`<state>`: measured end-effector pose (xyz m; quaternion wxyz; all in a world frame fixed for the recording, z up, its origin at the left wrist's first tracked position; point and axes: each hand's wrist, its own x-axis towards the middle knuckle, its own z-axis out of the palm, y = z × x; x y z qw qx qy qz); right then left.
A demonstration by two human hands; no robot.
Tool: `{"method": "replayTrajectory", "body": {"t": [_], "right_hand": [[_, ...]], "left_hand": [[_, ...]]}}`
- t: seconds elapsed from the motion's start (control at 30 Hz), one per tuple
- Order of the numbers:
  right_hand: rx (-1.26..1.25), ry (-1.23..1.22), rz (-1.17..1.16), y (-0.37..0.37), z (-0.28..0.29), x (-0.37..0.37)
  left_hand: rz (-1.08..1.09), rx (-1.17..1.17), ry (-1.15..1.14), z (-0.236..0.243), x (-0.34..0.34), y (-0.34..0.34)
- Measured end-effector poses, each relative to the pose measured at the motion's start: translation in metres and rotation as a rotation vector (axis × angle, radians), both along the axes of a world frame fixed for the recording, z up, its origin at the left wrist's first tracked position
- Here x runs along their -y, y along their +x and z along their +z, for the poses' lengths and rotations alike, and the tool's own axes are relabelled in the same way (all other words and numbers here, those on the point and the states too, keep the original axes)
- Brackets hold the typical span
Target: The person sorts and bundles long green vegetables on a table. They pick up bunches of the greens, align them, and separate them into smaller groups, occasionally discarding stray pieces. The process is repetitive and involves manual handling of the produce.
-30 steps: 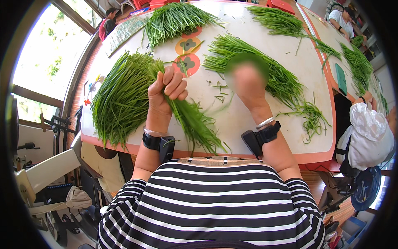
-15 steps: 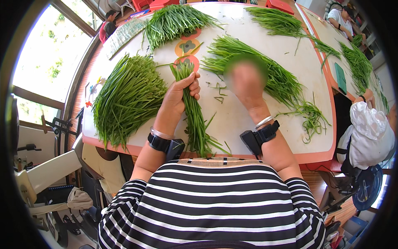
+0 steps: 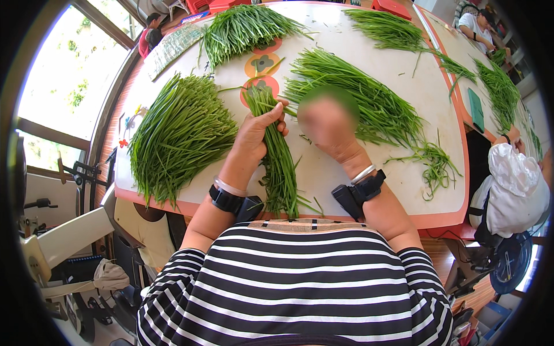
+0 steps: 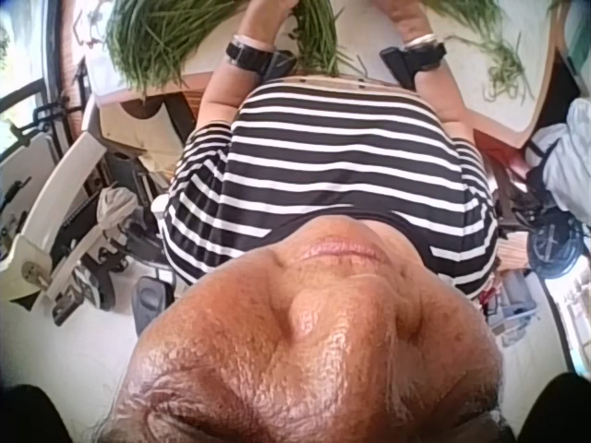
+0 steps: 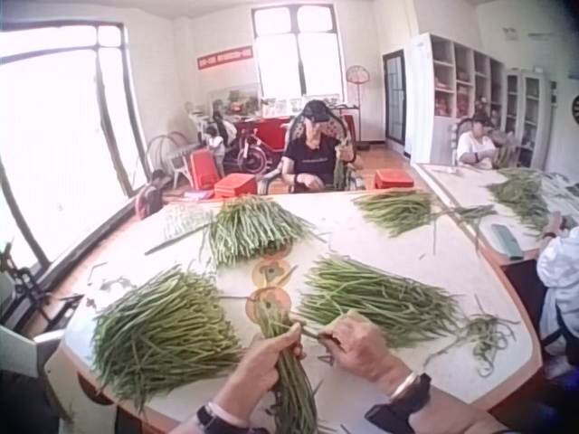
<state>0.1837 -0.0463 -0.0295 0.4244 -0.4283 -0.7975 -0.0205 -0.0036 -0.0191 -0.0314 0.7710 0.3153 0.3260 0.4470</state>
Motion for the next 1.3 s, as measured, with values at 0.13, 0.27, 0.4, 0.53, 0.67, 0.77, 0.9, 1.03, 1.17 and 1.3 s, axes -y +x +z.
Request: {"method": "replayTrajectory", "body": {"t": [0.13,0.27,0.4,0.53,0.67,0.77,0.9,1.03,1.17,1.3], "right_hand": [[0.22,0.024,-0.1,-0.004,0.005,0.001],[0.202,-0.013,-0.17,0.011,-0.006,-0.008],[0.052,0.13,-0.198,0.027,-0.018,-0.011],[-0.228,-0.096,-0.235,0.032,-0.032,-0.015],[-0.131,-0.12,-0.229,0.028,-0.027,-0.012],[0.137,-0.127,-0.257,0.022,-0.017,-0.007],[0.211,-0.182,-0.315,0.017,-0.013,-0.006],[0.081,-0.14,-0.296,0.021,-0.024,-0.013],[-0.157,-0.166,-0.234,0.019,-0.022,-0.012],[-0.189,-0.124,-0.143,0.011,-0.007,-0.006]], "left_hand": [[0.088,-0.047,-0.009,0.002,0.0,-0.002],[0.07,0.155,0.082,0.008,-0.01,-0.019],[-0.069,0.63,0.09,0.015,-0.02,-0.046],[-0.309,0.862,0.074,0.022,-0.018,-0.055],[-0.278,0.381,0.018,0.02,-0.012,-0.042],[-0.097,0.114,0.006,0.011,-0.009,-0.024],[-0.015,0.11,-0.11,0.003,-0.011,-0.018],[-0.012,0.071,-0.078,0.0,-0.01,-0.016],[-0.017,0.019,-0.073,0.0,-0.006,-0.01],[-0.019,0.022,-0.076,0.002,-0.004,-0.006]]}}
